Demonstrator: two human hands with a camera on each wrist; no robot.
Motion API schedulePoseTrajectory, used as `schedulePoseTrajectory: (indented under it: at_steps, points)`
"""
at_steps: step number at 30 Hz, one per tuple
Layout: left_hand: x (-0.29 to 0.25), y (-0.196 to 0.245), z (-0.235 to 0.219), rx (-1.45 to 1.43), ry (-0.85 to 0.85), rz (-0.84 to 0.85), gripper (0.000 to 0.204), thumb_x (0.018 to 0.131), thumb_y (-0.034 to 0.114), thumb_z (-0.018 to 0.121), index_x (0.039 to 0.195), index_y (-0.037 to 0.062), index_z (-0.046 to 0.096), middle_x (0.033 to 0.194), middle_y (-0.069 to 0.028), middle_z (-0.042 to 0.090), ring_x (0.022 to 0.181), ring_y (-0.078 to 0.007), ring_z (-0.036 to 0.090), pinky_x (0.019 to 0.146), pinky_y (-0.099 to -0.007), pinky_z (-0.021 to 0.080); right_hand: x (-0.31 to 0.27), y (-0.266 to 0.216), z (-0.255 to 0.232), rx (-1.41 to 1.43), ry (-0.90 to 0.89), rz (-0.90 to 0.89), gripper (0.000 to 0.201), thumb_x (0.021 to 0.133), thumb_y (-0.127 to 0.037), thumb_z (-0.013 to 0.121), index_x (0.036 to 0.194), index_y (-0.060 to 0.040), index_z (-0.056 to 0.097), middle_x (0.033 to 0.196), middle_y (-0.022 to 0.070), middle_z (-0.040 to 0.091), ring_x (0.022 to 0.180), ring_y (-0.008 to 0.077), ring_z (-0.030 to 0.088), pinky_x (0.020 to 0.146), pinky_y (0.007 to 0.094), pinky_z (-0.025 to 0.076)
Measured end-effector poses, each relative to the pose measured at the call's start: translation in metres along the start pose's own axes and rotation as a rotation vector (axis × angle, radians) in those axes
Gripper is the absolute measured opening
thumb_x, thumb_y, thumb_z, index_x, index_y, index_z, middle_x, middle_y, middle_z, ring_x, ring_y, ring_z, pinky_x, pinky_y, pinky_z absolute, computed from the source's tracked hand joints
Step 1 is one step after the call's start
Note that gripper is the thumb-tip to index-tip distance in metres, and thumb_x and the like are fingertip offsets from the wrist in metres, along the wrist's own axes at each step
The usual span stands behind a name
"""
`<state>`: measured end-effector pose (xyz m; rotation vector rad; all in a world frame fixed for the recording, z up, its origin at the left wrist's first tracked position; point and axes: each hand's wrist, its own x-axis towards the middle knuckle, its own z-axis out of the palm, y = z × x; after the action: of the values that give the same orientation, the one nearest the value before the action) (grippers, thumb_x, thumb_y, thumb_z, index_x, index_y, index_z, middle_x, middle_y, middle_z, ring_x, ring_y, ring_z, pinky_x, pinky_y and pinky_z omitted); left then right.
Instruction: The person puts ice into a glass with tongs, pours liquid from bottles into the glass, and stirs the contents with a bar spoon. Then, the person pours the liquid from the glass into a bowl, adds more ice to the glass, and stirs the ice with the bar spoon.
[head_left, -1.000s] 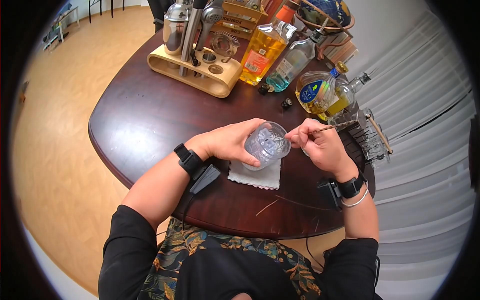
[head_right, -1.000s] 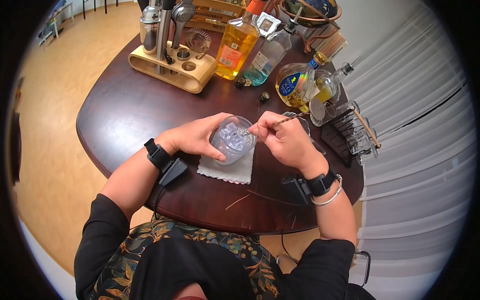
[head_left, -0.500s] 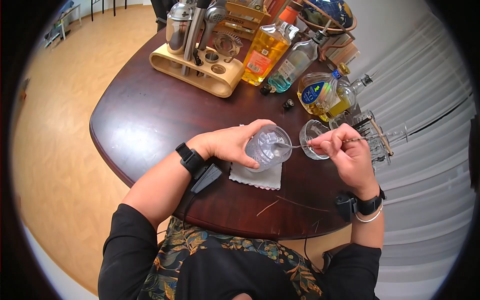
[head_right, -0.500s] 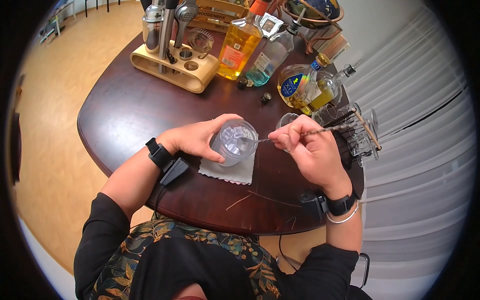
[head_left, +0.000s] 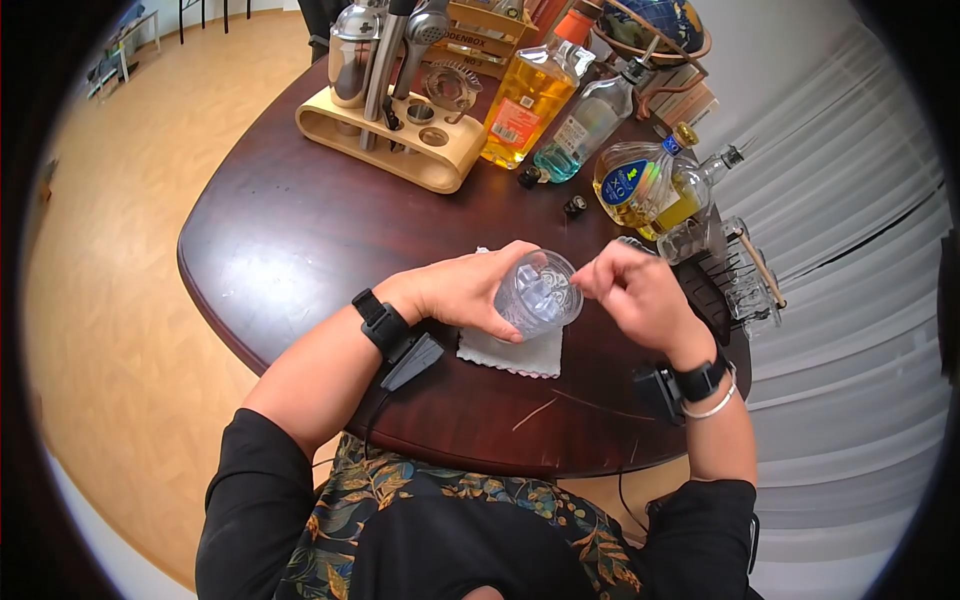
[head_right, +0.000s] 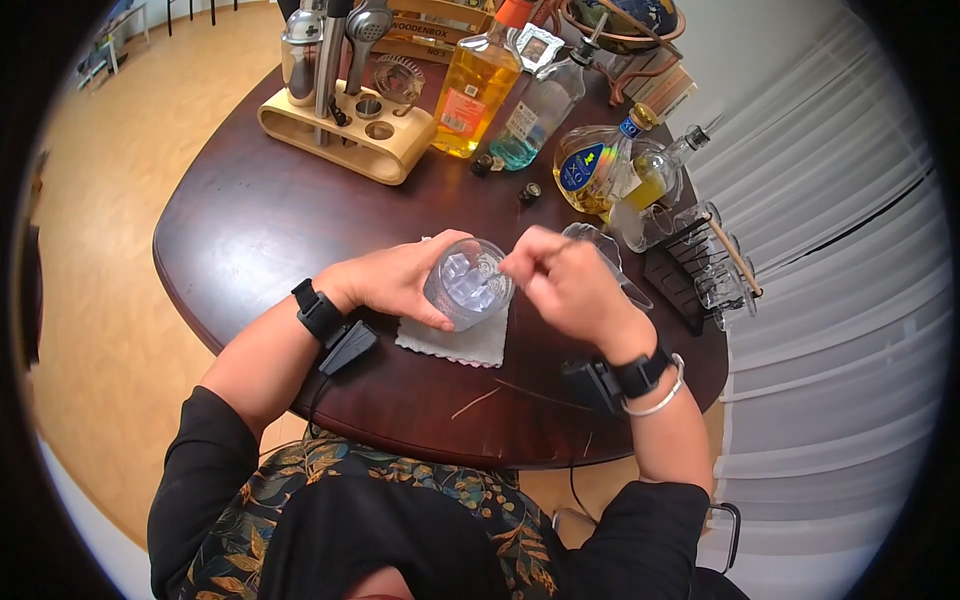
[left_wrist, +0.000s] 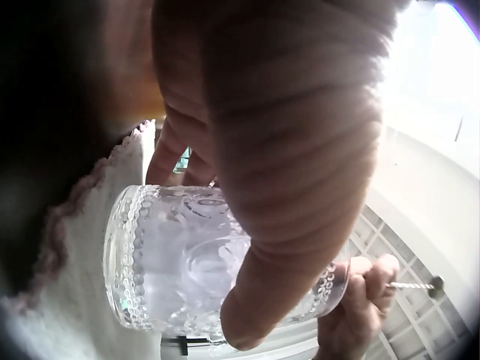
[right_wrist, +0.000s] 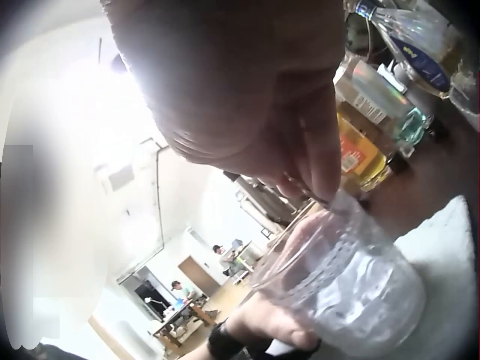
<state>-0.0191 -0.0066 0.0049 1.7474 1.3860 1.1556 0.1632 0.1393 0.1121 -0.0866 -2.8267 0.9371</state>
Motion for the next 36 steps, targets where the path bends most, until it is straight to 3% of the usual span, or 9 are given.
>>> schedulePoseTrajectory:
  at_steps: [1,4,8,11,14,15,21,32,36]
  points:
    - [0.000,0.000,0.000,-0.027,-0.005,-0.001,0.094,0.063,0.026,0.085,0.137,0.0042,0.032,0.127,-0.0178,0.053,0.121,-0.0297,0.051,0.102,-0.0375,0.041,0.005,0.009,0.001,0.187,0.060,0.062,0.009,0.082,0.004,0.050,0.078,-0.0030,0.046,0.078,0.0112,0.066,0.077,0.0149,0.064,0.070,0.0282,0.051]
    - [0.001,0.001,-0.002,-0.045,-0.012,0.008,0.092,0.064,0.023,0.084,0.137,0.0047,0.032,0.126,-0.0167,0.054,0.120,-0.0292,0.052,0.101,-0.0374,0.041,0.003,0.010,0.002,0.275,0.071,0.172,0.009,0.082,0.004,0.047,0.077,-0.0035,0.044,0.080,0.0109,0.066,0.080,0.0147,0.064,0.072,0.0283,0.051]
    - [0.000,0.002,-0.002,-0.065,-0.025,-0.008,0.092,0.064,0.022,0.084,0.137,0.0048,0.032,0.126,-0.0164,0.054,0.119,-0.0287,0.052,0.101,-0.0369,0.041,0.000,-0.008,-0.001,0.257,0.060,0.250,0.016,0.095,-0.009,0.052,0.081,-0.0051,0.045,0.078,0.0067,0.062,0.081,0.0154,0.062,0.076,0.0295,0.051]
    - [0.000,-0.001,-0.002,-0.081,-0.028,0.003,0.092,0.063,0.022,0.084,0.138,0.0045,0.032,0.127,-0.0164,0.054,0.120,-0.0284,0.052,0.102,-0.0364,0.041,0.003,-0.004,0.018,0.591,0.288,-0.037,0.031,0.100,-0.031,0.045,0.078,-0.0080,0.042,0.069,0.0020,0.051,0.068,0.0139,0.052,0.067,0.0295,0.047]
    - [0.001,-0.002,0.000,-0.059,-0.017,-0.001,0.092,0.063,0.022,0.084,0.138,0.0044,0.032,0.127,-0.0162,0.053,0.121,-0.0280,0.051,0.102,-0.0360,0.040,0.008,0.007,0.024,1.092,0.332,-0.163,0.046,0.102,-0.048,0.035,0.074,-0.0112,0.037,0.062,-0.0016,0.038,0.056,0.0113,0.038,0.056,0.0284,0.039]
    - [0.001,-0.002,0.000,-0.063,-0.019,-0.001,0.092,0.063,0.022,0.084,0.138,0.0044,0.032,0.127,-0.0162,0.053,0.120,-0.0279,0.051,0.102,-0.0359,0.040,0.010,0.004,0.029,1.061,0.436,-0.098,0.052,0.099,-0.056,0.030,0.070,-0.0130,0.032,0.058,-0.0040,0.026,0.050,0.0095,0.024,0.048,0.0260,0.026]
    - [0.001,0.000,-0.002,-0.062,-0.038,-0.011,0.092,0.063,0.022,0.084,0.137,0.0043,0.033,0.126,-0.0162,0.053,0.120,-0.0272,0.051,0.102,-0.0353,0.039,0.018,-0.014,0.027,1.019,0.673,-0.010,0.053,0.098,-0.058,0.034,0.068,-0.0141,0.030,0.055,-0.0050,0.023,0.045,0.0075,0.019,0.043,0.0261,0.018]
    - [0.002,-0.015,0.002,-0.002,-0.008,0.077,0.089,0.066,0.020,0.081,0.138,0.0078,0.031,0.123,-0.0168,0.055,0.117,-0.0298,0.054,0.098,-0.0366,0.043,0.003,-0.052,-0.002,0.933,0.603,-0.152,0.061,0.089,-0.072,0.032,0.071,-0.0135,0.030,0.058,-0.0046,0.025,0.048,0.0081,0.021,0.045,0.0256,0.020]
    - [0.002,-0.011,0.000,-0.120,-0.053,0.013,0.096,0.062,0.025,0.086,0.138,0.0034,0.033,0.132,-0.0146,0.048,0.127,-0.0251,0.044,0.107,-0.0348,0.034,0.000,-0.046,-0.001,0.848,0.313,-0.387,0.076,0.073,-0.086,0.032,0.071,-0.0100,0.032,0.060,-0.0038,0.029,0.049,0.0093,0.022,0.046,0.0262,0.020]
